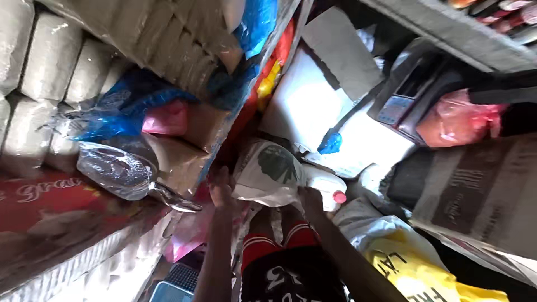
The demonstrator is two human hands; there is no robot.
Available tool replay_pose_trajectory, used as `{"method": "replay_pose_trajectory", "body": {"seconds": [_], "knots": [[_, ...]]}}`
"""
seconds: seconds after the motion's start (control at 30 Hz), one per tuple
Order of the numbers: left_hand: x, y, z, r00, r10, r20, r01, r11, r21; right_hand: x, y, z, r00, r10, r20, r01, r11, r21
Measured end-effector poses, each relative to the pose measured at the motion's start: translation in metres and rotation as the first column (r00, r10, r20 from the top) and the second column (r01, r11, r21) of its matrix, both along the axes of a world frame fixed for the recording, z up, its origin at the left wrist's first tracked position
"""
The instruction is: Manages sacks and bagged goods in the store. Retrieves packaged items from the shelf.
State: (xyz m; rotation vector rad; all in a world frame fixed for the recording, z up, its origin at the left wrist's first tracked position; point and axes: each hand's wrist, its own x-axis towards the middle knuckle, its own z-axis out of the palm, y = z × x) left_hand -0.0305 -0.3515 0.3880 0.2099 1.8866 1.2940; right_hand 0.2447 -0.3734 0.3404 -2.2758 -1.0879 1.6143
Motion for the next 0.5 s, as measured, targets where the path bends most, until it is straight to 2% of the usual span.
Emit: {"method": "replay_pose_trajectory", "body": {"seconds": [0.07, 0.17, 0.23, 0.3, 0.4, 0.5], "knots": [[-0.01, -0.002, 0.009, 1.0, 0.002, -0.019, -0.002, 1.0, -0.005, 0.002, 0.021, 0.024, 0.999, 0.029, 0.032, -0.03, 0.998, 0.058], [-0.023, -0.001, 0.003, 0.994, -0.03, -0.105, 0.03, 1.0, 0.0, -0.02, 0.068, 0.025, 0.993, 0.114, 0.004, -0.114, 0.986, 0.118], [-0.011, -0.01, -0.025, 0.988, -0.12, -0.095, 0.12, 0.993, -0.008, -0.03, 0.098, 0.001, 0.988, 0.153, 0.023, -0.155, 0.98, 0.122], [0.006, 0.006, -0.058, 0.991, -0.049, -0.124, 0.051, 0.999, 0.014, -0.027, 0.129, -0.047, 0.972, 0.214, 0.1, -0.228, 0.961, 0.159], [0.018, 0.041, -0.065, 0.998, 0.055, -0.03, -0.054, 0.998, 0.024, -0.006, 0.165, -0.077, 0.944, 0.284, 0.166, -0.315, 0.926, 0.208], [0.032, 0.054, -0.06, 0.99, 0.14, -0.011, -0.14, 0.99, -0.032, 0.017, 0.163, -0.077, 0.966, 0.234, 0.113, -0.254, 0.94, 0.229]]}}
